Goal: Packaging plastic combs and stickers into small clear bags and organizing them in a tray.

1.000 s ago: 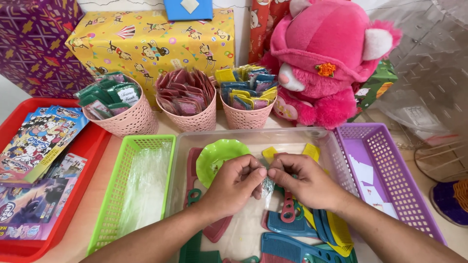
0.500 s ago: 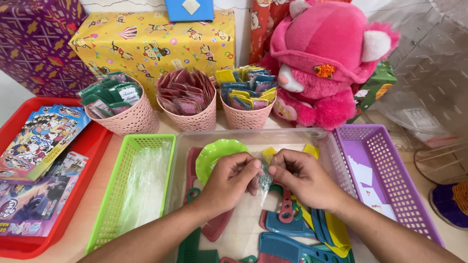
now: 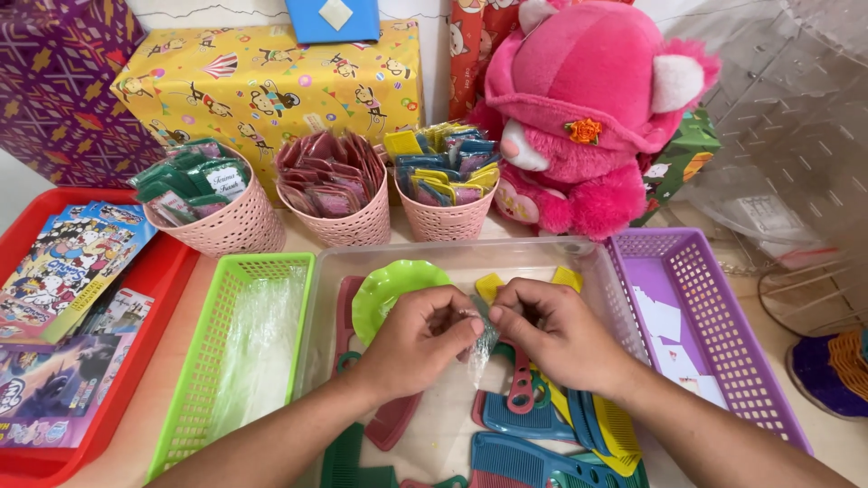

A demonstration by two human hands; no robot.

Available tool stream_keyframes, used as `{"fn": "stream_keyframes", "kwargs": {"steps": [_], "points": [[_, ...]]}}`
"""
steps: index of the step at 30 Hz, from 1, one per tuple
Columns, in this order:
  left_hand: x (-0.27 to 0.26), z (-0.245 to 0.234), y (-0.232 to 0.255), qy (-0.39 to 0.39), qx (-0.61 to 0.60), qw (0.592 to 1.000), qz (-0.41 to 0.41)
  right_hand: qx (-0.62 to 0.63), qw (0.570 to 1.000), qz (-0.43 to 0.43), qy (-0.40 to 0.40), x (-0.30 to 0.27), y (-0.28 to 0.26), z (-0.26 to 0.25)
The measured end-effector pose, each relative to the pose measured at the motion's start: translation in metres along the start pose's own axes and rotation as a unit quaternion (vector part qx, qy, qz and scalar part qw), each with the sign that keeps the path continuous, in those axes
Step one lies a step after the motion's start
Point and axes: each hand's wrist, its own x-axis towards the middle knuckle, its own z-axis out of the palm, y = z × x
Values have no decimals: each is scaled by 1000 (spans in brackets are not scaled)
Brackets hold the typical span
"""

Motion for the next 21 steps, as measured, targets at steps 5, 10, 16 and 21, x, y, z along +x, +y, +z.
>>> {"fn": "stream_keyframes", "kwargs": {"steps": [5, 10, 16, 21], "points": [[0, 2, 7, 17, 28, 999, -7, -97, 994, -8, 42, -1, -26, -5], [10, 6, 12, 16, 55, 998, -1, -95, 992, -4, 84, -2, -34, -8], [27, 31, 13, 5, 68, 997, 26, -14, 992, 30, 126, -3, -45, -27], [56, 58, 11, 17, -22, 999, 42, -129, 983, 45, 122, -19, -79, -65]]}}
